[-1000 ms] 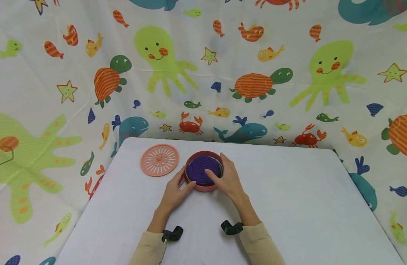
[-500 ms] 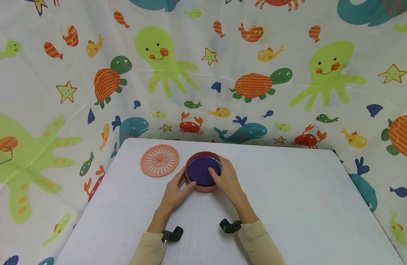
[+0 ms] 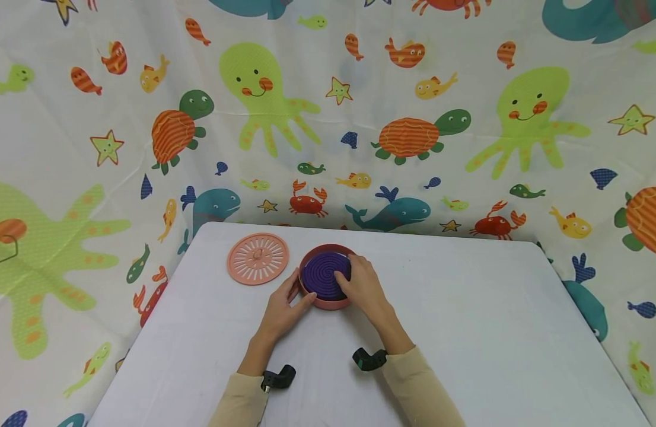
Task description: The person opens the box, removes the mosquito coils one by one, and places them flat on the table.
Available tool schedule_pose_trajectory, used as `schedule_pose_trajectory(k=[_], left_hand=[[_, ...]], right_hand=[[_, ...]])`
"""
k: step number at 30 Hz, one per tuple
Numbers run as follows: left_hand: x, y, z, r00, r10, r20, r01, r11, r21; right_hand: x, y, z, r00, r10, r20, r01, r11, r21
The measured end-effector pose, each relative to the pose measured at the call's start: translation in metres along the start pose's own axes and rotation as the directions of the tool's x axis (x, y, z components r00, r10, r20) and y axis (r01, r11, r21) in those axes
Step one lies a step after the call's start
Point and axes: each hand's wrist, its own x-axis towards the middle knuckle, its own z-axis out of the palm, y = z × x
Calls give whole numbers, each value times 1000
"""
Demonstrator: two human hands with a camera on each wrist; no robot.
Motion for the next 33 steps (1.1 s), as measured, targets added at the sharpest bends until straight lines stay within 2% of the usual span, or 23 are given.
schedule_pose_trajectory(k=[12,33], left_hand=[[2,-2,1,1000,-12,2,12,1000,24],[1,-1,0,1000,-24,2,23,1000,20]], right_hand=[[7,-3,0,997,6,71,3,993,-119],[6,-5,-1,999,-28,43,33,989,-141]])
